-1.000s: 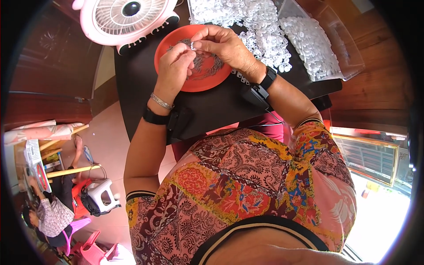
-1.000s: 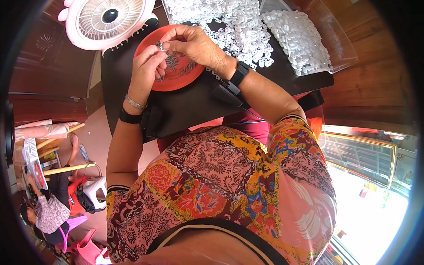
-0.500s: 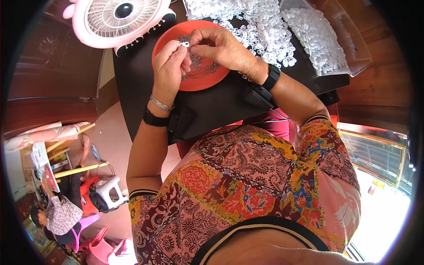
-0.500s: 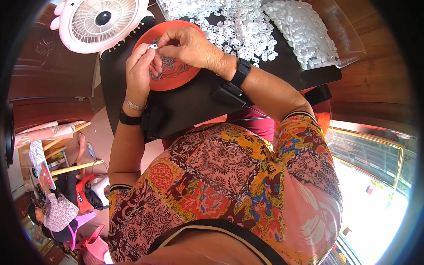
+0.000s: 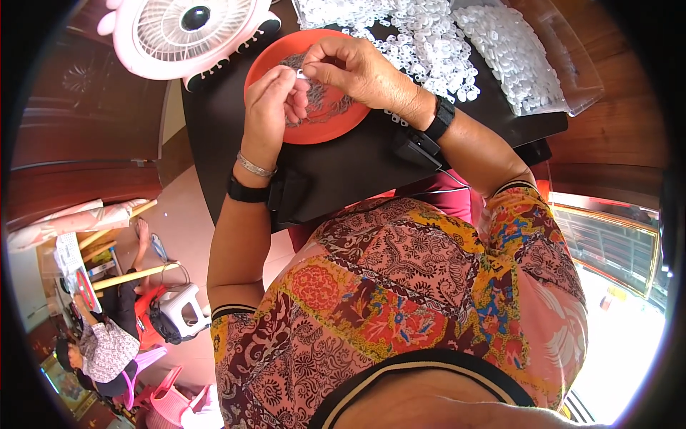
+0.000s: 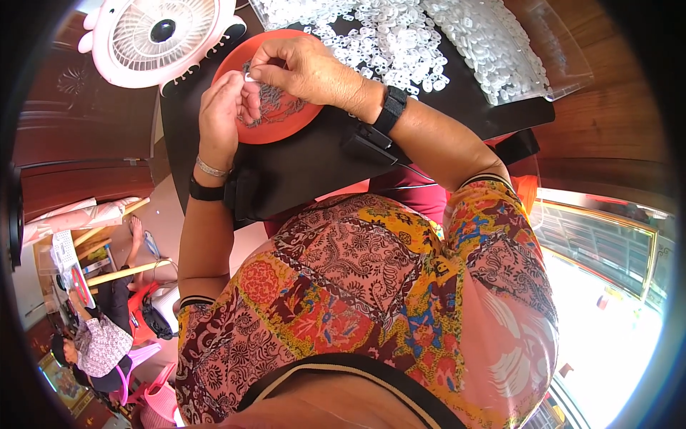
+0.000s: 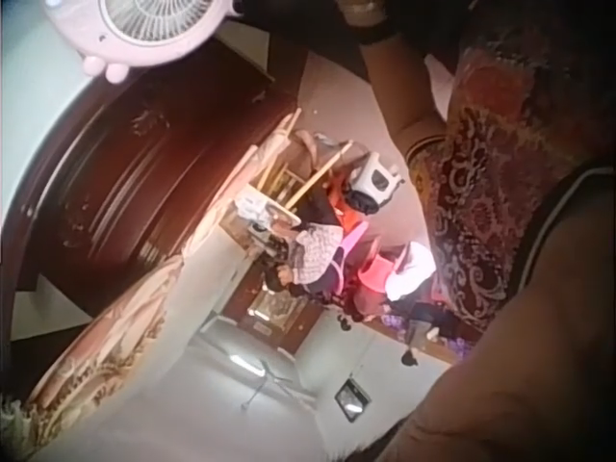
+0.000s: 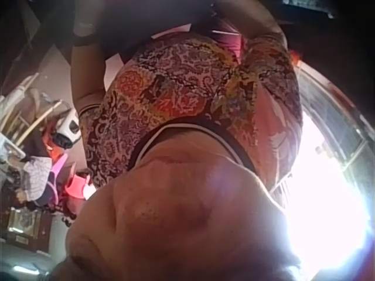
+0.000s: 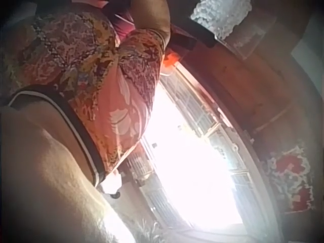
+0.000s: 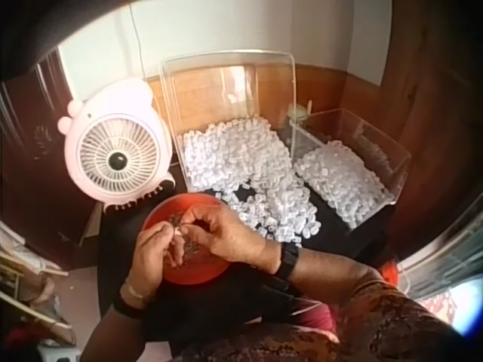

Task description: Manual assembly of small white plastic components by inserting small metal rings.

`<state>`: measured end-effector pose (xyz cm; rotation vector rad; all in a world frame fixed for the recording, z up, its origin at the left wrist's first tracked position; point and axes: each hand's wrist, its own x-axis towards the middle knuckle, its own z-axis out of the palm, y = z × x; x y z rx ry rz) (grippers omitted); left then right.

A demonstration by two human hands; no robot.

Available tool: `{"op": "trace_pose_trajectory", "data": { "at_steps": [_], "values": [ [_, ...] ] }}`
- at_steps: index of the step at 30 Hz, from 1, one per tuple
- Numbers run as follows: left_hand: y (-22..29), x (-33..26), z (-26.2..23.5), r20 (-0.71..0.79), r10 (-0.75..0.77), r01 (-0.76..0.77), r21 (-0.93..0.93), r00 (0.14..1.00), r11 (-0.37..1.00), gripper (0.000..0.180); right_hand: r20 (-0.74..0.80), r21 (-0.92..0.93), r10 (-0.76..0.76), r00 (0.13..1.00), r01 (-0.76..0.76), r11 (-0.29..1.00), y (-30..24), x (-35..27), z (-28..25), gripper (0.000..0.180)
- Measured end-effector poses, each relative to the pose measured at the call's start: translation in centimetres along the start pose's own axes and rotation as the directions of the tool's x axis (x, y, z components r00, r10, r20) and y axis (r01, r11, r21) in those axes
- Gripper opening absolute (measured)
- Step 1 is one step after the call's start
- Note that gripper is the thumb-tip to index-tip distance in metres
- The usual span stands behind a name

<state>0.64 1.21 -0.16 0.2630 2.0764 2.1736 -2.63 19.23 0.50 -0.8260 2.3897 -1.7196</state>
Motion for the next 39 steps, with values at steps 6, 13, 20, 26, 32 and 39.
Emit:
{"op": "trace_pose_trajectory", "data": {
  "at_steps": [6, 13, 20, 26, 32, 39],
  "values": [
    [0.0, 0.1, -0.7, 0.168, -0.148, 0.189, -0.261, 0.975, 0.947, 0.029, 0.028, -0.181, -0.316, 0.948, 0.315, 0.932, -0.2, 0.1, -0.4, 0.013],
    [0.1, 0.2, -0.3, 0.097, -0.097, 0.126, -0.36, 0.99, 0.924, 0.02, -0.076, -0.296, -0.422, 0.904, 0.384, 0.875, -0.1, 0.1, -0.1, 0.022],
    [0.7, -0.1, 0.4, 0.007, 0.016, -0.015, -0.1, 1.0, 0.995, 0.019, -0.032, -0.439, -0.47, 0.882, 0.41, 0.8, -0.5, -0.1, -0.1, 0.026],
    [0.5, 0.3, -0.4, 0.039, -0.039, 0.038, 0.04, 0.998, 0.998, 0.017, 0.006, -0.528, -0.517, 0.856, 0.442, 0.725, -0.3, 0.0, -0.1, 0.025],
    [0.6, 0.2, -0.5, -0.155, 0.081, -0.089, -0.046, 0.985, 0.995, 0.018, 0.106, -0.551, -0.355, 0.929, 0.352, 0.756, 0.9, 0.1, -0.4, 0.023],
    [0.6, 0.3, -0.8, -0.168, 0.063, -0.086, -0.137, 0.984, 0.987, 0.019, 0.317, -0.738, -0.279, 0.907, 0.42, 0.527, 1.2, -0.2, 0.6, 0.013]
  ]
}}
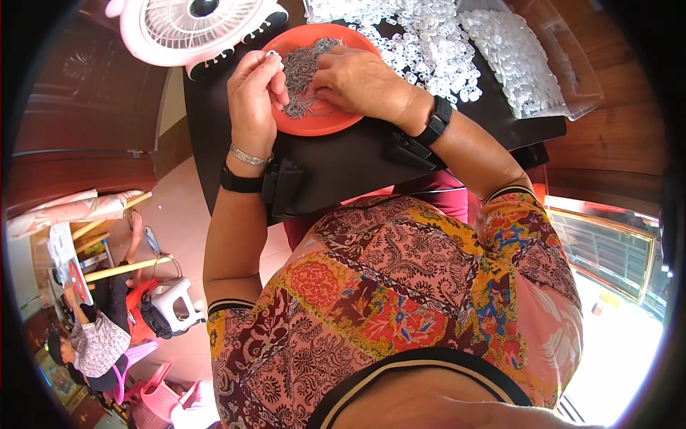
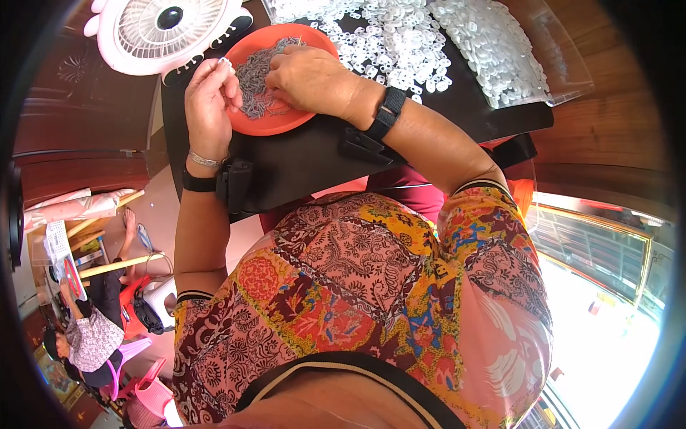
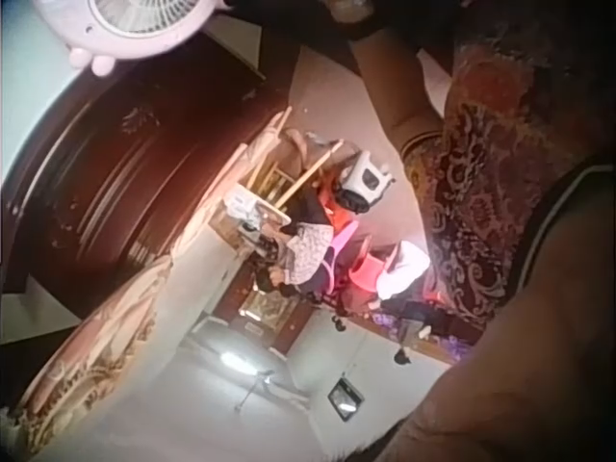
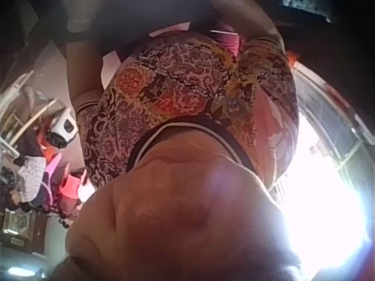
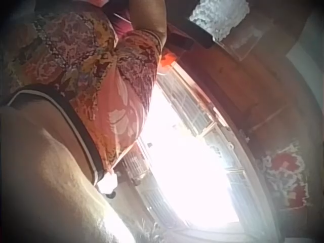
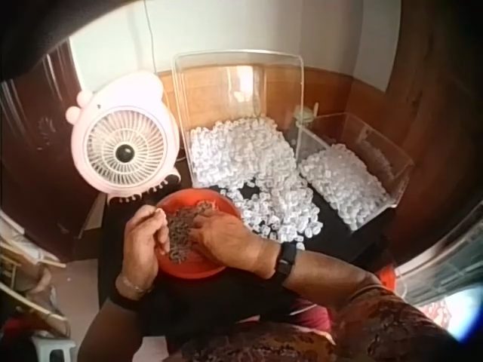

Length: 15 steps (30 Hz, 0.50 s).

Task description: Manual assembly of small white plastic components by inserting small metal rings.

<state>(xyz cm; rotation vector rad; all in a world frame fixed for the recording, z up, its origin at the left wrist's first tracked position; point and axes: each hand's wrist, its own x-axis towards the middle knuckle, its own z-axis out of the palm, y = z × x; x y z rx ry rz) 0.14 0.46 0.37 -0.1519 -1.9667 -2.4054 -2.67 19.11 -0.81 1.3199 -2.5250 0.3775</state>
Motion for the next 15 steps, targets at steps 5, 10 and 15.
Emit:
{"op": "trace_pose_trajectory", "data": {
  "at_steps": [5, 10, 15],
  "values": [
    [-0.3, 0.2, 0.1, 0.022, 0.012, -0.011, -0.048, 1.0, 0.999, 0.019, -0.045, 0.049, 0.03, 0.999, -0.027, 0.998, 0.4, -0.1, 0.5, 0.009],
    [-0.1, 0.1, 0.5, 0.034, -0.035, 0.033, 0.061, 0.999, 0.998, 0.017, -0.082, 0.197, 0.085, 0.993, -0.068, 0.978, 0.8, -0.2, -0.2, 0.01],
    [0.0, -0.2, 0.8, 0.051, -0.071, 0.067, 0.081, 0.996, 0.994, 0.017, -0.072, 0.352, 0.203, 0.977, -0.166, 0.921, 0.4, 0.4, -1.9, 0.013]
  ]
}}
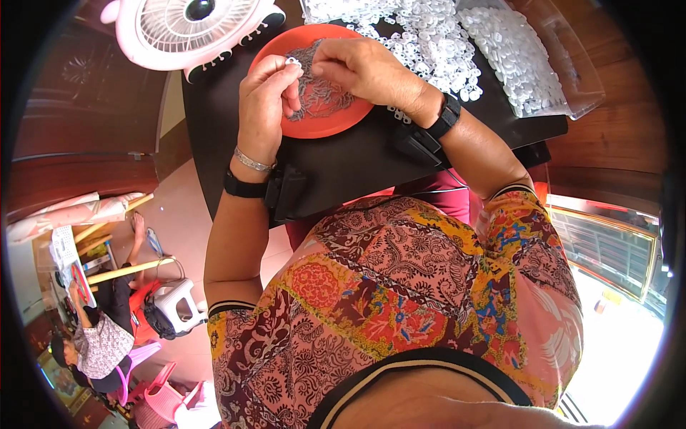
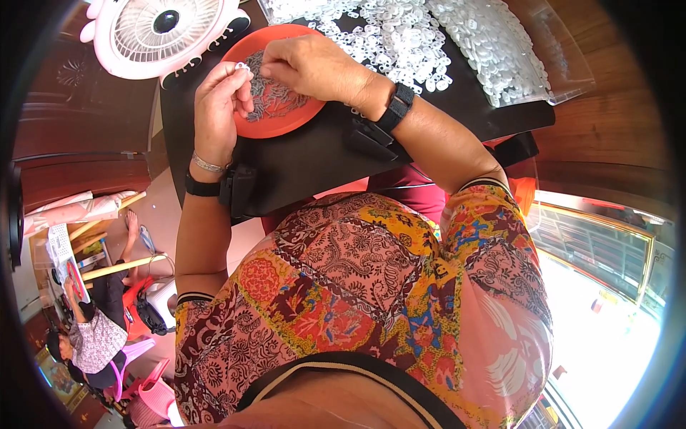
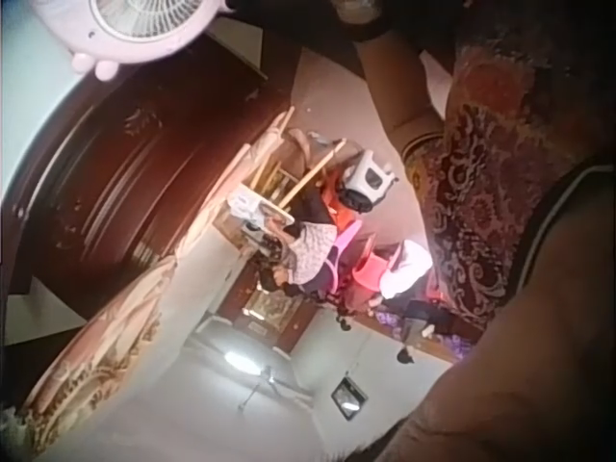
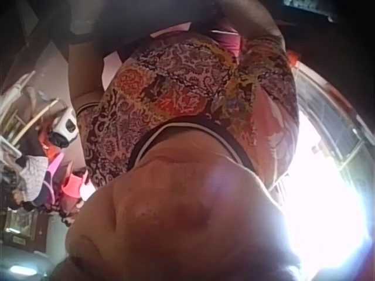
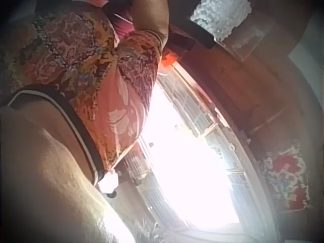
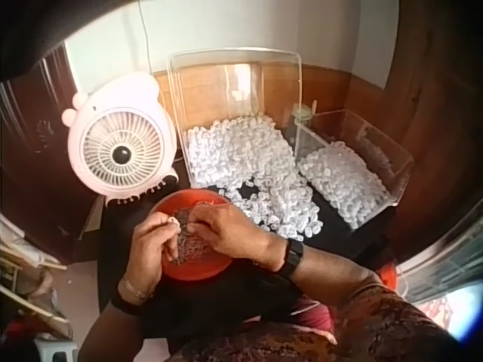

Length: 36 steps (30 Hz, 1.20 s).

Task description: Manual assembly of small white plastic components by inserting small metal rings.

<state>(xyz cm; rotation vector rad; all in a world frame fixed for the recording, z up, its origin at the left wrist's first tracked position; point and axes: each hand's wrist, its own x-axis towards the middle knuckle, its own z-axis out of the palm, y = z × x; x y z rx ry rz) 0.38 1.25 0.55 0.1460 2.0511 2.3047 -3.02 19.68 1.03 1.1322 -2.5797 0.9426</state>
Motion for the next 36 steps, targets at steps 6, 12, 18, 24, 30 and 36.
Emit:
{"op": "trace_pose_trajectory", "data": {
  "at_steps": [6, 12, 18, 24, 30, 36],
  "values": [
    [-0.4, -0.2, 0.4, 0.078, -0.018, 0.021, -0.041, 0.997, 0.999, 0.016, 0.084, 0.465, 0.23, 0.97, -0.242, 0.851, -0.3, 0.0, 0.0, 0.018],
    [-0.2, -0.2, 0.4, 0.141, -0.046, 0.043, 0.027, 0.989, 0.999, 0.021, -0.036, 0.49, 0.13, 0.991, -0.096, 0.867, 1.0, 0.1, 0.8, 0.016],
    [0.1, -0.4, -0.1, 0.213, -0.09, 0.075, 0.076, 0.973, 0.994, 0.02, 0.089, 0.688, 0.161, 0.983, -0.177, 0.704, 1.0, 0.2, 0.3, 0.018],
    [0.0, -0.3, 0.4, 0.128, -0.073, 0.071, 0.02, 0.989, 0.997, 0.021, 0.176, 0.721, 0.165, 0.971, -0.241, 0.649, 1.1, 0.2, -0.2, 0.017],
    [-0.1, -0.4, 0.4, 0.153, -0.065, 0.06, 0.037, 0.986, 0.998, 0.019, 0.155, 0.629, 0.181, 0.971, -0.238, 0.74, 0.8, 0.2, -0.1, 0.018],
    [0.2, -0.5, 0.6, 0.151, -0.076, 0.064, 0.081, 0.986, 0.995, 0.019, 0.126, 0.579, 0.174, 0.977, -0.214, 0.786, 0.4, 0.2, -0.3, 0.017]
  ]
}}
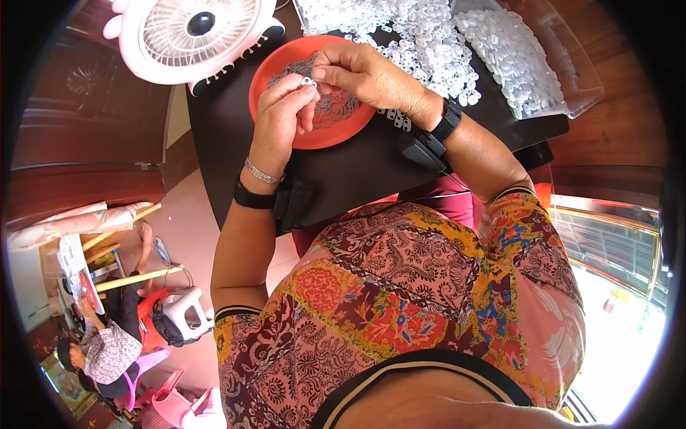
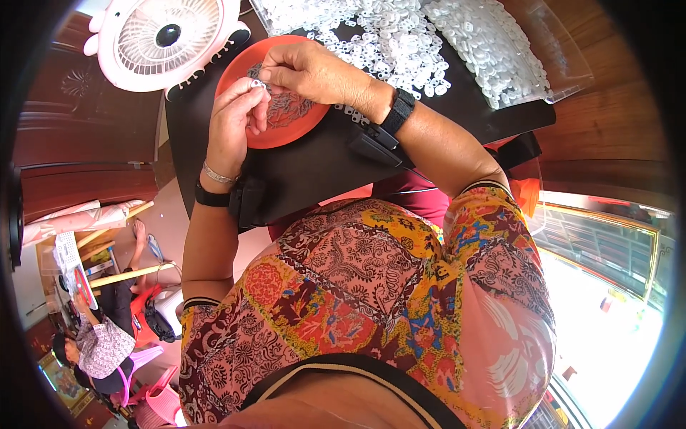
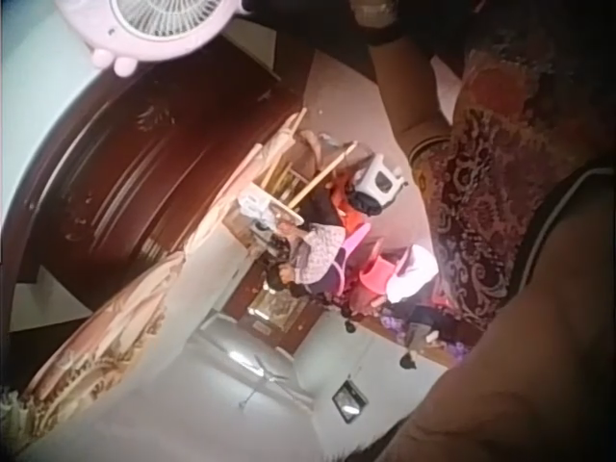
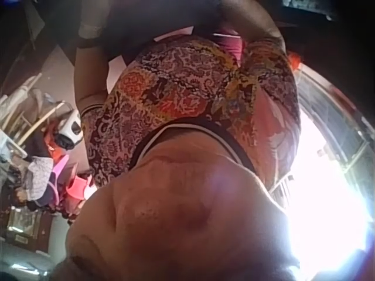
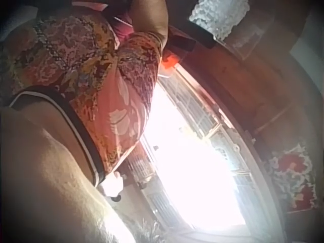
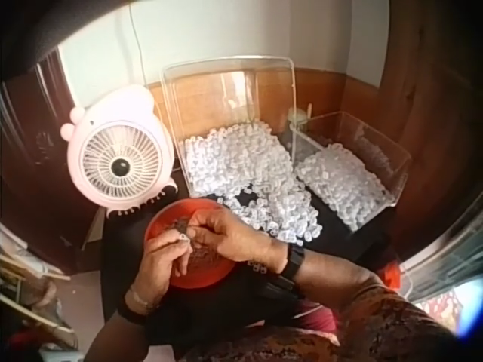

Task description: Manual assembly of small white plastic components by inserting small metal rings.

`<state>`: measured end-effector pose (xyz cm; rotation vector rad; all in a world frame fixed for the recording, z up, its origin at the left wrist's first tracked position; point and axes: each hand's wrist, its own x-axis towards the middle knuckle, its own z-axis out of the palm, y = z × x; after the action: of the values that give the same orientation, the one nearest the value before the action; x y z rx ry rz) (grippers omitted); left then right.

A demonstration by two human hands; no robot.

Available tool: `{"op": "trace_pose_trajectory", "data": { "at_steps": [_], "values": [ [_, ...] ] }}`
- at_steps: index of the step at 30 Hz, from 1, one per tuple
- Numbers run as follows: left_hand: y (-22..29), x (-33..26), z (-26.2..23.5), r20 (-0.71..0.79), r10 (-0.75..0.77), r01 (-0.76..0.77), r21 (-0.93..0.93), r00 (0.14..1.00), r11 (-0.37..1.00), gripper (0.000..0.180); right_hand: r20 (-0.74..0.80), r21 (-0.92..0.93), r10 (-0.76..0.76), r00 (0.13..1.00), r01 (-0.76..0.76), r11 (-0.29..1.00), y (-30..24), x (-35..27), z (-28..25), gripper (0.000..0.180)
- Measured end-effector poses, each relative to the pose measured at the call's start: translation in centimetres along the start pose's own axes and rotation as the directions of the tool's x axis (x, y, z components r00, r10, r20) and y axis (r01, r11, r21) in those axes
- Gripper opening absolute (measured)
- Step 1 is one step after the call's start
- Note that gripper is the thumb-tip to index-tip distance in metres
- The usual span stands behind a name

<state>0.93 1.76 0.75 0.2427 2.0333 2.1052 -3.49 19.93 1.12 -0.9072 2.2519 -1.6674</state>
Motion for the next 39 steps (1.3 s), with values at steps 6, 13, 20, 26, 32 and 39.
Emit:
{"op": "trace_pose_trajectory", "data": {
  "at_steps": [6, 13, 20, 26, 32, 39],
  "values": [
    [0.1, 0.0, 0.1, -0.009, -0.002, 0.002, 0.02, 1.0, 1.0, 0.02, -0.037, -0.012, 0.031, 0.999, -0.031, 0.999, 0.2, 0.0, -0.1, 0.017],
    [0.0, 0.0, 0.1, 0.001, 0.005, -0.005, 0.029, 1.0, 1.0, 0.021, -0.034, -0.054, -0.031, 0.999, 0.029, 0.998, 0.6, 0.1, 0.1, 0.017],
    [-0.2, -0.1, 0.4, -0.014, 0.021, -0.021, 0.011, 1.0, 1.0, 0.021, -0.042, -0.172, -0.098, 0.994, 0.09, 0.981, 0.4, 0.0, 0.4, 0.017],
    [-0.3, -0.3, 0.9, -0.029, 0.042, -0.043, -0.032, 0.999, 0.999, 0.021, -0.06, -0.209, -0.106, 0.993, 0.092, 0.974, 0.3, -0.2, 0.6, 0.018],
    [-0.3, 0.1, 0.4, 0.025, -0.012, 0.011, 0.041, 1.0, 0.999, 0.024, -0.036, -0.162, -0.078, 0.996, 0.072, 0.984, 0.4, 0.1, -0.2, 0.016],
    [0.1, -0.1, 0.1, 0.049, -0.042, 0.037, 0.103, 0.998, 0.994, 0.025, -0.021, -0.313, -0.147, 0.989, 0.133, 0.94, -0.1, -0.2, -0.3, 0.016]
  ]
}}
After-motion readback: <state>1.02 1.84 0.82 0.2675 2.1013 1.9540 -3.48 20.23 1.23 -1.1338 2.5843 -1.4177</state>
